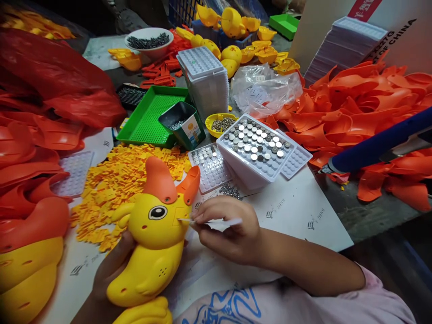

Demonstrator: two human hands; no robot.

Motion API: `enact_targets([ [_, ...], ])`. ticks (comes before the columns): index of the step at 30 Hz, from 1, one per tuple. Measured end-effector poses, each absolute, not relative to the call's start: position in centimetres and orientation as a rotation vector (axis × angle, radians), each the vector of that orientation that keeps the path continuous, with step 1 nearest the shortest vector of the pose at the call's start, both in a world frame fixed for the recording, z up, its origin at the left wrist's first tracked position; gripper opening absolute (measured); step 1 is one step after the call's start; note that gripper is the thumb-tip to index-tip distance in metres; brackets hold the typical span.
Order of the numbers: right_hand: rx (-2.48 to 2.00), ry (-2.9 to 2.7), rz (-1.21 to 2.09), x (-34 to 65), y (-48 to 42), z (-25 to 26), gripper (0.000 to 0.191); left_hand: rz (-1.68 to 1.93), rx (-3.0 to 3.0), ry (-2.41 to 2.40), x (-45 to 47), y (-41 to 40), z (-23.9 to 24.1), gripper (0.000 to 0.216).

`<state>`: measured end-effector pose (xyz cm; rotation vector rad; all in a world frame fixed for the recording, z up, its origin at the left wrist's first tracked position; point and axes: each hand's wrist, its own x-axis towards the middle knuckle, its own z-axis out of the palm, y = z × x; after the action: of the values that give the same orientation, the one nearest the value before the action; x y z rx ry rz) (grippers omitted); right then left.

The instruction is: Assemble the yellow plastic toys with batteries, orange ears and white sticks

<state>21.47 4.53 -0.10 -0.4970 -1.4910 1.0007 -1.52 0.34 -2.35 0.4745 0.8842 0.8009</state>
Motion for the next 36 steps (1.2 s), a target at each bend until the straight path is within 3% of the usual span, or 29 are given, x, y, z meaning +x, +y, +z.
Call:
enact_targets([
  [2,-0.549,-1.498,0.972,21.1,4.4,-0.3,0.013,0.794,0.311,0.855,-1.6,-0.1,-2.7,0.029],
  [8,-0.603,-1.531,0.913,20.4,4.3,-0.7,0.010,0.952,0.053,1.048,-0.3,-1.2,-3.3,0.071],
  [16,-0.561,-1.570,0.857,20.2,4.3,-1.6,0.016,0.956,0.157,1.021,-0.4,-1.6,-4.8,0.048],
  [21,-0.562,-1.536,0.967,20.4,4.4,-2.2,0.016,0.914,0.046,1.191,0.5,-0.6,-2.4,0.087],
  [26,-0.474,-1.471,1.225,21.0,5.4,-3.0,0.022,0.923,0.045,1.310,2.2,0.4,1.6,0.102],
  [31,-0.521,-1.388,1.434,21.4,5.9,-2.8,0.041,0.946,0.043,1.314,2.2,0.2,2.0,0.100],
  [36,-0.575,-1.261,1.519,21.0,5.6,-2.5,0.053,0.982,0.020,1.125,0.4,-0.8,-2.0,0.087],
])
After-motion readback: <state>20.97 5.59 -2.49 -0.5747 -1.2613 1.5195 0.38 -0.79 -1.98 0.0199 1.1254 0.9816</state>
